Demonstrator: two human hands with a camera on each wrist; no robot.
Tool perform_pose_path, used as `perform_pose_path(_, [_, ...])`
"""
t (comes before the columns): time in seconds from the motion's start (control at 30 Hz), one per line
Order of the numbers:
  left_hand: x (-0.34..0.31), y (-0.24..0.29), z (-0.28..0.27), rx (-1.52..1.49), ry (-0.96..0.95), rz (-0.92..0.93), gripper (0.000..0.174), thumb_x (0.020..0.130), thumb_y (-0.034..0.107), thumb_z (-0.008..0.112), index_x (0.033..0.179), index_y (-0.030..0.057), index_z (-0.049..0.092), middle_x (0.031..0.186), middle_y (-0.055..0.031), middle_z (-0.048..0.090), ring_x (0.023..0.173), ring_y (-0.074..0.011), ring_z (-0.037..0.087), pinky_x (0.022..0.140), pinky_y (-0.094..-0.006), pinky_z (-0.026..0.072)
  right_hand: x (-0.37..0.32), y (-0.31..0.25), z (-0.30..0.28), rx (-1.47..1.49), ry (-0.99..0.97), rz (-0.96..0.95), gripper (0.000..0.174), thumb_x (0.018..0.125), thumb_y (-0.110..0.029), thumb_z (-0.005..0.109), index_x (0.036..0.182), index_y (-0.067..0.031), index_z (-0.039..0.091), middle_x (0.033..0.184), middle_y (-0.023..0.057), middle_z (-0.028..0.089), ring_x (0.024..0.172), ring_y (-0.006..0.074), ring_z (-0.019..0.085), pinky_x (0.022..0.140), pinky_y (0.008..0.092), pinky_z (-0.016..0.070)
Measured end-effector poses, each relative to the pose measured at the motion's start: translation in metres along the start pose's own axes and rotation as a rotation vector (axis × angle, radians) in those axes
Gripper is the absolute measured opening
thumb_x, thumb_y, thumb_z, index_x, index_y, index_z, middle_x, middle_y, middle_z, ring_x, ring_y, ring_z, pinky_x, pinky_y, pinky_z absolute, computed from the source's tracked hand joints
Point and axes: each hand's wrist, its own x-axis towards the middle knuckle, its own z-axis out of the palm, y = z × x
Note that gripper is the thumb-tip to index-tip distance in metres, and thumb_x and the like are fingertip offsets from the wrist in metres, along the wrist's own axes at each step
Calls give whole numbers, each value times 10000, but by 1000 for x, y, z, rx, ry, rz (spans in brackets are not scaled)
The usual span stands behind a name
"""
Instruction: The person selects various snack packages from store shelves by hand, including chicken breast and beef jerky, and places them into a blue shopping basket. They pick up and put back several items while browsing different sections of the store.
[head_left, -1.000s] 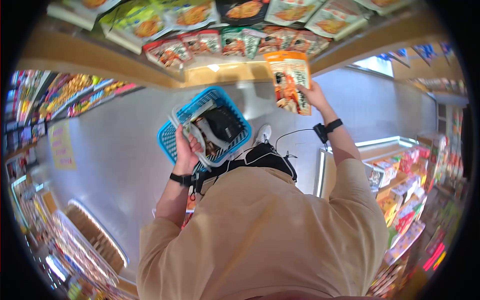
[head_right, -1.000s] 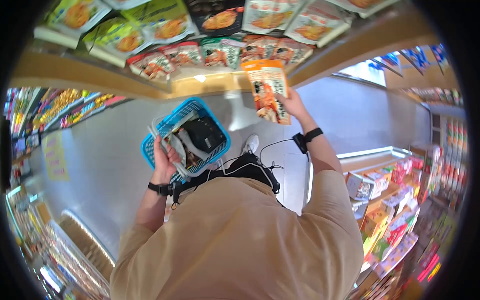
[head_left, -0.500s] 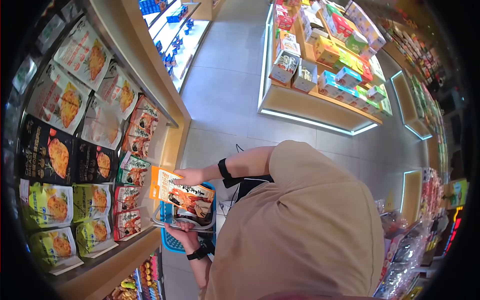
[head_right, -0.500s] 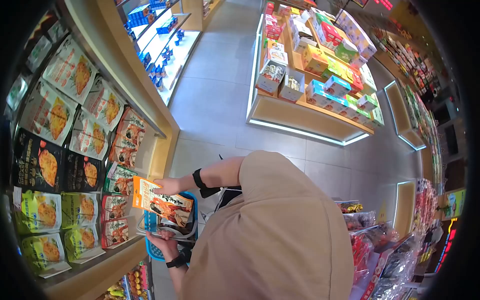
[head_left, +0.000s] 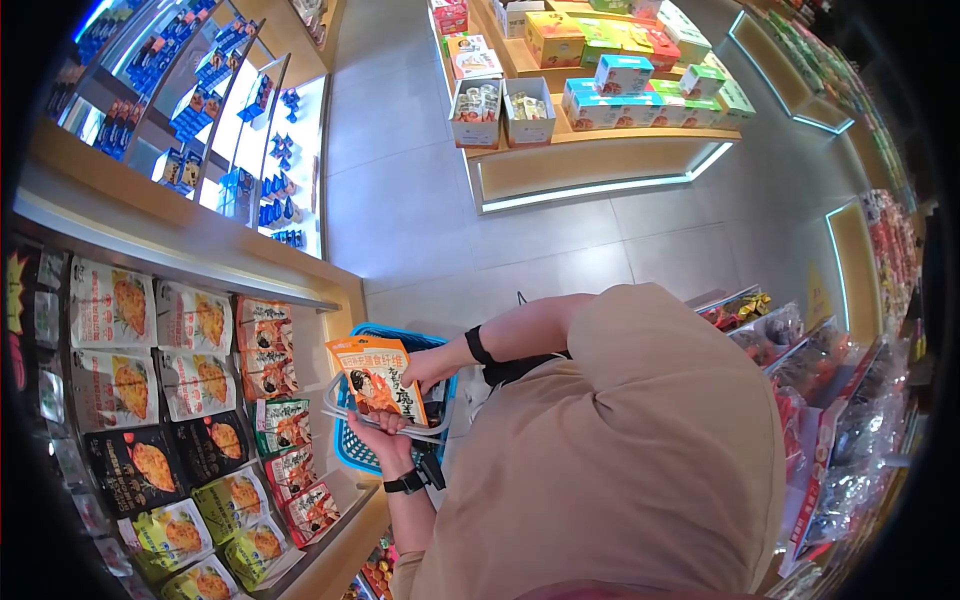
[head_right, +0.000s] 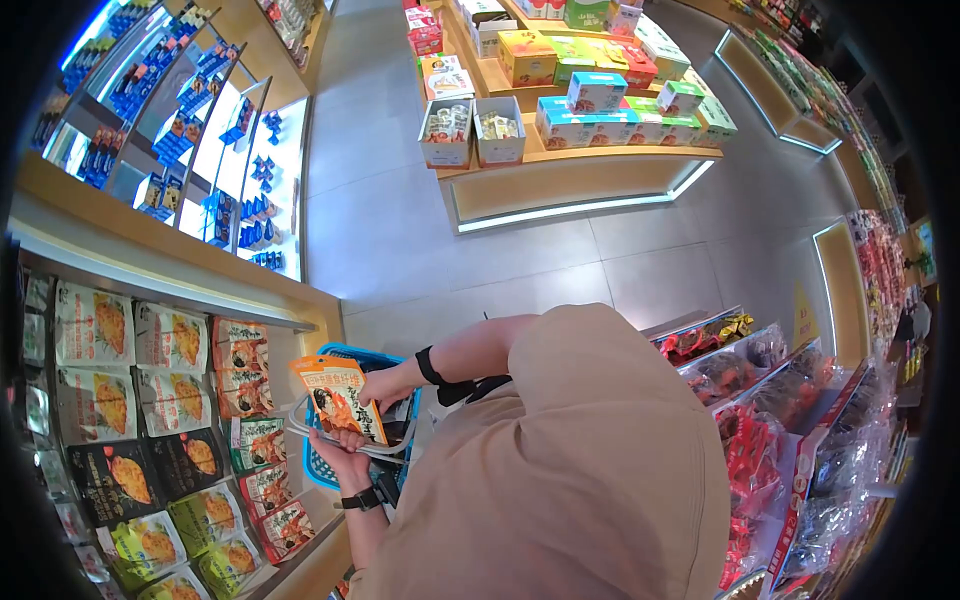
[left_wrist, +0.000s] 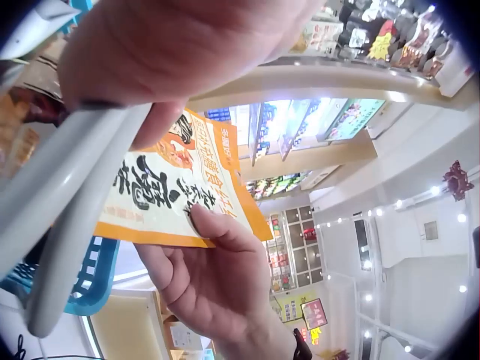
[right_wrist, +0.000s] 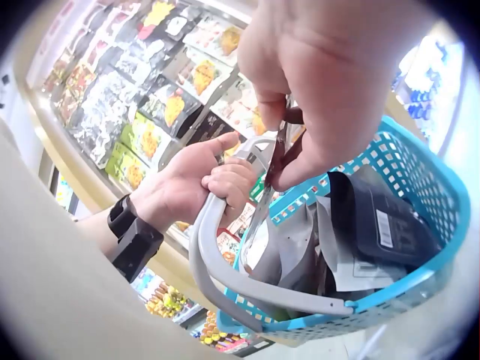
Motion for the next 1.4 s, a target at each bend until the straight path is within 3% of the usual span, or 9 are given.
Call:
perform_pose_path(0.17, [19, -40, 84, 122, -54, -35, 529, 913, 625, 422, 614, 198, 332, 456, 68, 266, 347, -77, 238, 352, -224, 223, -43, 9, -63, -311, -41, 141, 502, 882, -179, 673, 1332, -63, 482, 1127, 124, 648, 954, 209, 674, 812, 372, 575])
perform_pose_path(0.4, [58, -94, 183, 234, -104, -118, 531, 888, 637, 478, 637, 191, 335, 460, 70, 246, 356, -75, 210, 359, -231, 217, -118, -25, -138, -1123, 156, -192, 531, 816, -384, 712, 1206, -51, 571, 1019, 165, 686, 869, 283, 686, 782, 385, 542])
perform_pose_path(0.6, [87, -121, 261, 334, -189, -189, 517, 878, 619, 507, 634, 200, 328, 466, 67, 236, 374, -83, 211, 383, -254, 215, -129, -43, -199, -913, 427, -148, 621, 781, -445, 714, 1196, -7, 571, 1000, 230, 684, 961, 342, 670, 824, 405, 524])
perform_pose_path(0.73, [114, -122, 309, 415, -207, -236, 514, 877, 622, 510, 650, 198, 329, 478, 69, 221, 391, -90, 211, 423, -273, 229, -160, -87, -208, -578, 654, -366, 587, 866, -333, 667, 1289, 7, 444, 971, 229, 686, 829, 326, 691, 759, 407, 536])
perform_pose_path(0.97, [194, -101, 372, 501, -297, -354, 519, 878, 612, 531, 647, 178, 363, 481, 54, 248, 386, -89, 240, 415, -264, 244, -95, -149, -263, -924, 714, -575, 395, 855, -151, 627, 1224, -55, 525, 987, 188, 677, 933, 345, 663, 827, 402, 517])
perform_pose_path(1.07, [231, -76, 395, 509, -290, -399, 520, 872, 612, 543, 643, 179, 367, 481, 53, 252, 385, -90, 247, 413, -268, 248, -71, -183, -271, -1090, 580, -181, 353, 854, -116, 587, 1204, -73, 570, 1010, 185, 674, 951, 359, 650, 845, 411, 509])
perform_pose_path(1.2, [274, -33, 425, 548, -363, -443, 514, 862, 607, 563, 637, 183, 377, 479, 59, 238, 385, -97, 248, 417, -274, 255, -57, -226, -295, -1068, 517, -274, 247, 865, -135, 575, 1088, -86, 670, 962, 153, 701, 926, 324, 668, 835, 412, 516])
perform_pose_path(1.33, [309, 0, 444, 601, -370, -409, 504, 863, 592, 560, 638, 184, 369, 479, 62, 224, 385, -94, 228, 415, -276, 245, -82, -271, -335, -562, 861, -528, 237, 909, -197, 657, 1081, -34, 641, 923, 62, 680, 833, 132, 642, 769, 292, 522])
perform_pose_path(1.4, [322, 18, 454, 623, -339, -409, 501, 864, 592, 559, 643, 183, 372, 482, 62, 221, 384, -93, 229, 414, -275, 244, -108, -292, -373, -341, 1080, -494, 252, 886, -194, 685, 1063, -25, 627, 906, 62, 667, 821, 132, 638, 751, 292, 519])
